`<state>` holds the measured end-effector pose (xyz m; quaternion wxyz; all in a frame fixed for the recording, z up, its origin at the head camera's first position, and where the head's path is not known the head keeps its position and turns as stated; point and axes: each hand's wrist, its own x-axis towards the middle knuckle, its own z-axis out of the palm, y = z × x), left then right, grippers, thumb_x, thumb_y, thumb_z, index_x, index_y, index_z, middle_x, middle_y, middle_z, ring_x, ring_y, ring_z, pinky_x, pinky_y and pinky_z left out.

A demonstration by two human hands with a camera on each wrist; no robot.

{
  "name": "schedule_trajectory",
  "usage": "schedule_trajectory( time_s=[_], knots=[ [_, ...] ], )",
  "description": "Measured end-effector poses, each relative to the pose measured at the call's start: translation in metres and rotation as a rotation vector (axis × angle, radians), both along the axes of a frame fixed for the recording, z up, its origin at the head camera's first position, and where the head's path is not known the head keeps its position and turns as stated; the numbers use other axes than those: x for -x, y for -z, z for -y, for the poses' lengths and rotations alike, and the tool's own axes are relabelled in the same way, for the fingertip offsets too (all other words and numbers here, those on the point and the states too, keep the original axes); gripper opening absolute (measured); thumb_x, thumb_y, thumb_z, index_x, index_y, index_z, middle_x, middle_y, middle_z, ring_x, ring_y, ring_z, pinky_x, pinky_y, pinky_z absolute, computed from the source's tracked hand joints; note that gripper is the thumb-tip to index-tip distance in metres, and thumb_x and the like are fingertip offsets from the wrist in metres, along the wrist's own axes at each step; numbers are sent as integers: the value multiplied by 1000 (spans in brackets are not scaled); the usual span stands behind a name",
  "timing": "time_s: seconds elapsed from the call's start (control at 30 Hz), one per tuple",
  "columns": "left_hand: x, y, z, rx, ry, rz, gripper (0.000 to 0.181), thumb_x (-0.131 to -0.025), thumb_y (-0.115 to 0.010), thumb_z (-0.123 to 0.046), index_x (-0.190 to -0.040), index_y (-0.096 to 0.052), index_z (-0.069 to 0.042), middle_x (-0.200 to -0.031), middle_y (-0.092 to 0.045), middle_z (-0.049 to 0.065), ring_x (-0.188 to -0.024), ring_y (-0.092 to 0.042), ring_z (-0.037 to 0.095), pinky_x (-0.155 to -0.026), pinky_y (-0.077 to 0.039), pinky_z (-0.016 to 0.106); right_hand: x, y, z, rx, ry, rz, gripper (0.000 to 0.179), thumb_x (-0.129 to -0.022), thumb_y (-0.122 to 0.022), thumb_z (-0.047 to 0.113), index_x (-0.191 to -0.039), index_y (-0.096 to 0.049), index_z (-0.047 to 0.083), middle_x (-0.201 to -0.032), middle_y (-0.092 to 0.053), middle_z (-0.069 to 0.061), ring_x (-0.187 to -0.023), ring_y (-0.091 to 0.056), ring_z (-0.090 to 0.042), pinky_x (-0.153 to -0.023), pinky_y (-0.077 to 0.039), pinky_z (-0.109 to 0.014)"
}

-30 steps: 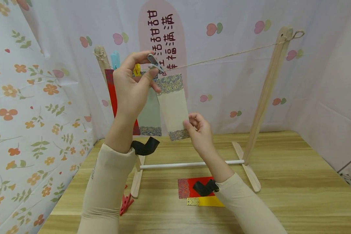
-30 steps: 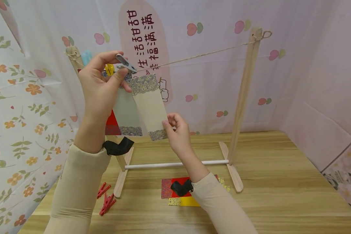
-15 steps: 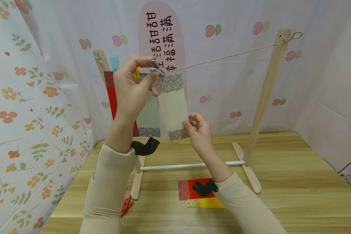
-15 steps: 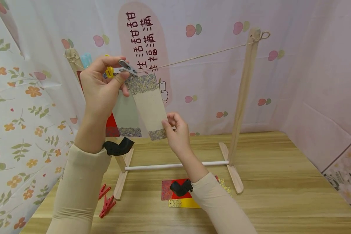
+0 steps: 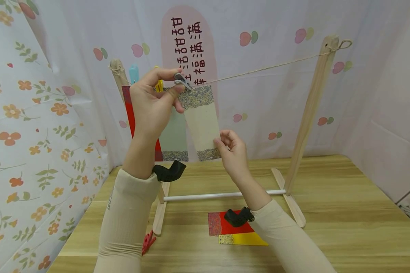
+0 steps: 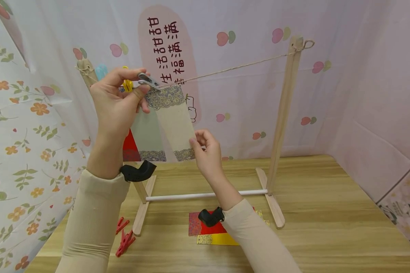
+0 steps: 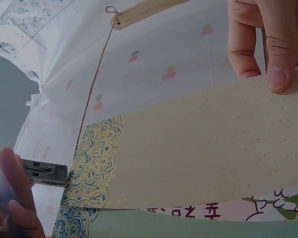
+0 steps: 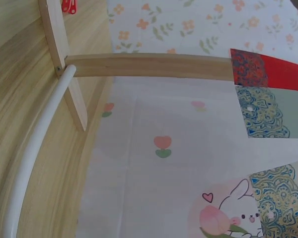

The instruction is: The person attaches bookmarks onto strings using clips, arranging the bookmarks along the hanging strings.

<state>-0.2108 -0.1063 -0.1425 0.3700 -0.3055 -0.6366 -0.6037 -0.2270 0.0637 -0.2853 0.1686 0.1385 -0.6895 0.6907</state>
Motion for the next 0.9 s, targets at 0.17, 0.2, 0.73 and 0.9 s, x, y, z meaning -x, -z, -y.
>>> schedule_trajectory(
  time_s=[0.17,0.2,0.73,0.9],
  knots=[
    [1,1,0,-4,3,-5,22,-85,-70,11,-106,-69,12,-94,-69,-3,-40,-56,14,-39,-39,21,1,-1,0,-11,10,10,11,-98,-61,5,-106,-59,-2,-82,-60,3,-72,-48,-5,-62,-39,-18],
    [2,1,0,-1,0,-8,22,-85,-70,11,-107,-69,13,-92,-68,-6,-40,-56,14,-40,-41,22,2,-2,0,-12,12,12,11,-98,-61,4,-106,-59,-2,-83,-61,2,-72,-48,-5,-62,-39,-18],
    [5,1,1,13,-29,50,23,-86,-71,7,-109,-71,7,-87,-66,-3,-40,-56,15,-42,-46,25,7,-4,2,11,5,28,11,-97,-61,4,-107,-59,-1,-83,-64,2,-73,-50,-4,-65,-42,-17],
    [4,-2,0,-6,-28,108,22,-85,-71,8,-107,-72,4,-85,-66,0,-39,-55,14,-42,-44,23,10,-3,2,28,-14,34,10,-98,-61,5,-106,-58,1,-79,-62,5,-68,-46,-5,-61,-39,-18]
  ],
)
